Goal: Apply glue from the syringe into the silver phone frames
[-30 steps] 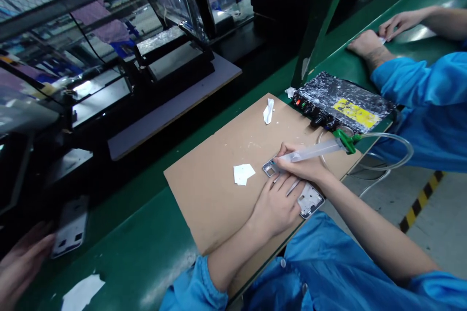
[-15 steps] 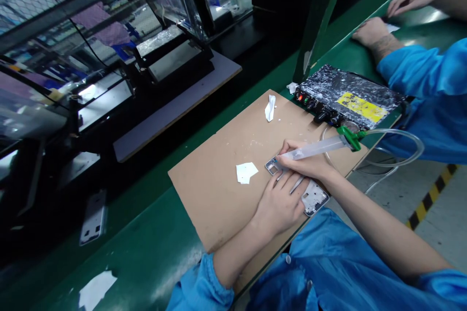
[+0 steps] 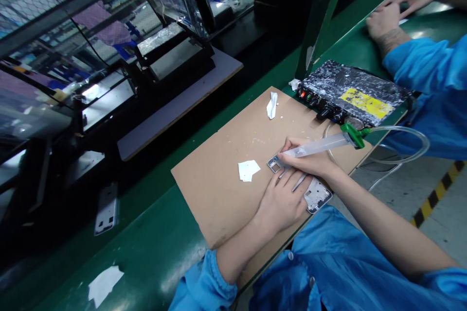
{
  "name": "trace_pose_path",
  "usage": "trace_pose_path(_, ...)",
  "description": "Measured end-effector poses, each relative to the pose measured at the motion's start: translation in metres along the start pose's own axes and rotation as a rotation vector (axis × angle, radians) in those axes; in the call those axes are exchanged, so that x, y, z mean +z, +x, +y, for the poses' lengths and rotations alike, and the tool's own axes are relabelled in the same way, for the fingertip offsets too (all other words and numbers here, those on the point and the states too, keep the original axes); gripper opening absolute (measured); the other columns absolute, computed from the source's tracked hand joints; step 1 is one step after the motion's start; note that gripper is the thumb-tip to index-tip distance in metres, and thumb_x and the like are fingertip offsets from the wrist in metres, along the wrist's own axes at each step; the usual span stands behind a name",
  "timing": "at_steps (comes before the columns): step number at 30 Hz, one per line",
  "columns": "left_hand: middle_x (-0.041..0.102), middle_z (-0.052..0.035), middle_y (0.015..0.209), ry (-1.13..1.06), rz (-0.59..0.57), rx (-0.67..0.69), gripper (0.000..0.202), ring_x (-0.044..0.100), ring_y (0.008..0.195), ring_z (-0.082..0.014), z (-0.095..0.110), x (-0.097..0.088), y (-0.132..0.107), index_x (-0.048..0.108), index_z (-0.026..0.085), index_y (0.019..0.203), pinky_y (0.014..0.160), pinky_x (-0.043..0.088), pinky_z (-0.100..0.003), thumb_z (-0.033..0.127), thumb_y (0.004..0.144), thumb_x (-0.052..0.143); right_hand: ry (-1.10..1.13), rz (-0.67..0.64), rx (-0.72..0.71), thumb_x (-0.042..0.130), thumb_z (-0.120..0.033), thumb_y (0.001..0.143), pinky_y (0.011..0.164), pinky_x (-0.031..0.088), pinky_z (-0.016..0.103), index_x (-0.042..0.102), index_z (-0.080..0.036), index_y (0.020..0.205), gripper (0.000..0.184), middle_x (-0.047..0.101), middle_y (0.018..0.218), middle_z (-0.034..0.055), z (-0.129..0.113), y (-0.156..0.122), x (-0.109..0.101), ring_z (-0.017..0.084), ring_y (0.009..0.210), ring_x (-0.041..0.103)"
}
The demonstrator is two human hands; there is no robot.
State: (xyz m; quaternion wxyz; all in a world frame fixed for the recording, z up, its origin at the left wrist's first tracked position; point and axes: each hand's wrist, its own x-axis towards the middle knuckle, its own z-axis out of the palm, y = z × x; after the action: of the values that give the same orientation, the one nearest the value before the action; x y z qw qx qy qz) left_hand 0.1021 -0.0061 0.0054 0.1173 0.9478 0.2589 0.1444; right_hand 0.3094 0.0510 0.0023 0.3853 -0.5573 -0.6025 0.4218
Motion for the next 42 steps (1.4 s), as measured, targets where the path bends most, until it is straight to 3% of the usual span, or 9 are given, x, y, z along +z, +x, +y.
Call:
trace_pose_path(14, 0.07, -0.0183, 0.169, -0.017, -0.006, -0.004, 0.057, 0.06, 0.165, -0.0326, 0.0003, -0.0036, 0.0005, 0.06, 0.014, 0.172, 0.141, 0.047, -0.056, 0.029, 0.119, 0.049, -0.009, 0.013, 0.037, 0.08, -0.048, 0.095, 0.071, 0.052, 0.038, 0.069, -0.028, 0.089, 0.024, 0.084, 0.089, -0.0015, -0.0053, -0.0005, 0.0017, 0.022, 0.078, 0.072)
trace_pose_path(42, 0.07, -0.016, 0.169, -0.007, -0.027, -0.014, 0.055, 0.062, 0.162, -0.0307, 0.0002, -0.0016, 0.0005, 0.061, 0.016, 0.171, 0.143, 0.044, -0.053, 0.032, 0.119, 0.052, -0.023, 0.035, 0.012, 0.079, -0.051, 0.091, 0.069, 0.05, 0.038, 0.066, -0.028, 0.082, 0.028, 0.081, 0.08, 0.0009, -0.0098, 0.001, 0.0021, 0.024, 0.075, 0.07)
